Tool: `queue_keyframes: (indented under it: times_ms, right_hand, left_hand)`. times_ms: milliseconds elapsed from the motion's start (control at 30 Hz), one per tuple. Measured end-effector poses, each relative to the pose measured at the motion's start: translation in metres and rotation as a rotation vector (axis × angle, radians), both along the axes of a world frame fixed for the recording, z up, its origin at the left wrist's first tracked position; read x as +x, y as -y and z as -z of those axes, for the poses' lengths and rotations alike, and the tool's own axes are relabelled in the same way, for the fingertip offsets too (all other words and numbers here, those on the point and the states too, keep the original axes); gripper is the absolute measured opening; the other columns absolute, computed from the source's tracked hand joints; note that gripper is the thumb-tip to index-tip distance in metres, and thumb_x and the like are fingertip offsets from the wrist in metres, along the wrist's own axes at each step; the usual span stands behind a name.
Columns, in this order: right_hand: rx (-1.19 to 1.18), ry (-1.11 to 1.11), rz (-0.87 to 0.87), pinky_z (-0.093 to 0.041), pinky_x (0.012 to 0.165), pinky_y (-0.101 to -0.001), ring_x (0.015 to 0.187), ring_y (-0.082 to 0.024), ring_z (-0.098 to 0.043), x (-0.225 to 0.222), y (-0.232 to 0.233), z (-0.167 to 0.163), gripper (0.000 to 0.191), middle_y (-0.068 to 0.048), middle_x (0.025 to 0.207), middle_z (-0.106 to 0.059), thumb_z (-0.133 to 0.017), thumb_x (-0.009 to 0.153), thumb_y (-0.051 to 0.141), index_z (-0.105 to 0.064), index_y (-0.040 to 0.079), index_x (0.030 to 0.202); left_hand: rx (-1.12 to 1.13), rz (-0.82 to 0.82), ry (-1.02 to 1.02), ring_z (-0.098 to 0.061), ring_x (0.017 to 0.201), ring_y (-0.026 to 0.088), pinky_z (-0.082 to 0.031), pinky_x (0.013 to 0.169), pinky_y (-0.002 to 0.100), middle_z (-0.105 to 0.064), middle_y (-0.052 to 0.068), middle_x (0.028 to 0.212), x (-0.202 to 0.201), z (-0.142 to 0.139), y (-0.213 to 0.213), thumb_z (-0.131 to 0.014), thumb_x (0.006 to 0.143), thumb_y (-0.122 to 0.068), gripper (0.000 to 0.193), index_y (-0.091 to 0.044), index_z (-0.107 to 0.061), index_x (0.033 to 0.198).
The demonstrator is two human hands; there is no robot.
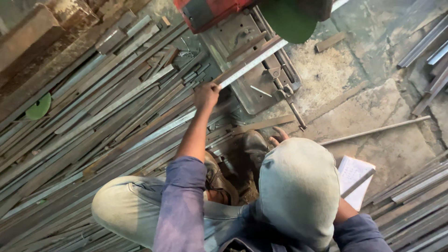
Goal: The person measures a length of metal tubing with a tape measure while sitting on the floor and then uses an abrasive chop saw to cut the tubing.
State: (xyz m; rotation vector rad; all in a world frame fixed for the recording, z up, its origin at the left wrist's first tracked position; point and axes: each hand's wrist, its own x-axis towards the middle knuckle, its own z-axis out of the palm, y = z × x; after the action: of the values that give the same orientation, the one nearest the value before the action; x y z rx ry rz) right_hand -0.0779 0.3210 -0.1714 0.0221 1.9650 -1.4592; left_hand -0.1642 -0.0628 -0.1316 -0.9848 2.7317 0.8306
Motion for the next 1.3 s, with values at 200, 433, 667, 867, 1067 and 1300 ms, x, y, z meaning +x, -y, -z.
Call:
queue_keyframes:
  times_ms: [200,433,667,867,1067,1300]
  right_hand:
    - [0.003,-0.089,-0.029,-0.055,0.093,-0.0346,0.113,-0.019,-0.069,0.001,-0.013,-0.037,0.058,-0.012,0.124,-0.073,-0.068,0.098,0.015,-0.046,0.012,0.152]
    - [-0.158,-0.543,-0.174,-0.057,0.097,-0.0335,0.117,-0.018,-0.071,-0.106,0.022,-0.188,0.055,-0.009,0.127,-0.073,-0.068,0.099,0.010,-0.049,0.010,0.151]
    - [0.018,-1.567,-0.282,-0.036,0.123,-0.0501,0.147,-0.033,-0.047,-0.177,0.093,-0.394,0.071,-0.012,0.158,-0.047,-0.074,0.097,0.030,-0.041,0.016,0.158]
    - [0.483,-1.776,-0.223,-0.037,0.114,-0.0524,0.137,-0.034,-0.048,-0.240,0.181,-0.435,0.062,-0.020,0.151,-0.048,-0.073,0.086,0.037,-0.055,0.005,0.136]
    - [1.186,-1.627,-0.248,-0.053,0.082,-0.0416,0.102,-0.028,-0.068,-0.258,0.214,-0.435,0.045,-0.015,0.111,-0.072,-0.072,0.089,0.026,-0.068,-0.003,0.124]
    - [0.783,-1.261,-0.701,-0.056,0.061,-0.0441,0.072,-0.026,-0.072,-0.289,0.195,-0.430,0.026,-0.014,0.082,-0.073,-0.077,0.071,0.022,-0.075,0.002,0.088]
  left_hand:
    - [-0.081,0.041,-0.085,-0.071,0.088,0.035,-0.055,0.074,0.049,-0.076,0.009,0.091,0.026,0.002,-0.018,-0.077,0.082,-0.042,0.022,-0.021,-0.080,0.088]
    - [-0.126,0.150,-0.019,-0.072,0.088,0.042,-0.057,0.075,0.052,-0.076,0.014,0.096,0.081,-0.018,-0.025,-0.071,0.088,-0.049,0.031,-0.019,-0.079,0.093]
    - [-0.039,-0.049,0.111,-0.068,0.106,0.045,-0.054,0.087,0.054,-0.072,0.022,0.112,0.128,-0.045,-0.040,-0.063,0.083,-0.076,0.071,-0.019,-0.069,0.125]
    - [0.012,0.147,0.311,-0.066,0.121,0.042,-0.052,0.101,0.051,-0.073,0.016,0.128,0.145,-0.047,-0.026,-0.047,0.085,-0.083,0.078,-0.027,-0.064,0.138]
    - [-0.077,0.270,0.385,-0.063,0.125,0.043,-0.050,0.101,0.056,-0.068,0.015,0.135,0.118,-0.074,0.053,-0.049,0.088,-0.081,0.076,-0.025,-0.065,0.137]
    - [-0.305,0.265,0.556,-0.063,0.128,0.038,-0.051,0.104,0.051,-0.069,0.018,0.135,0.133,-0.063,0.151,-0.062,0.084,-0.074,0.076,-0.016,-0.069,0.133]
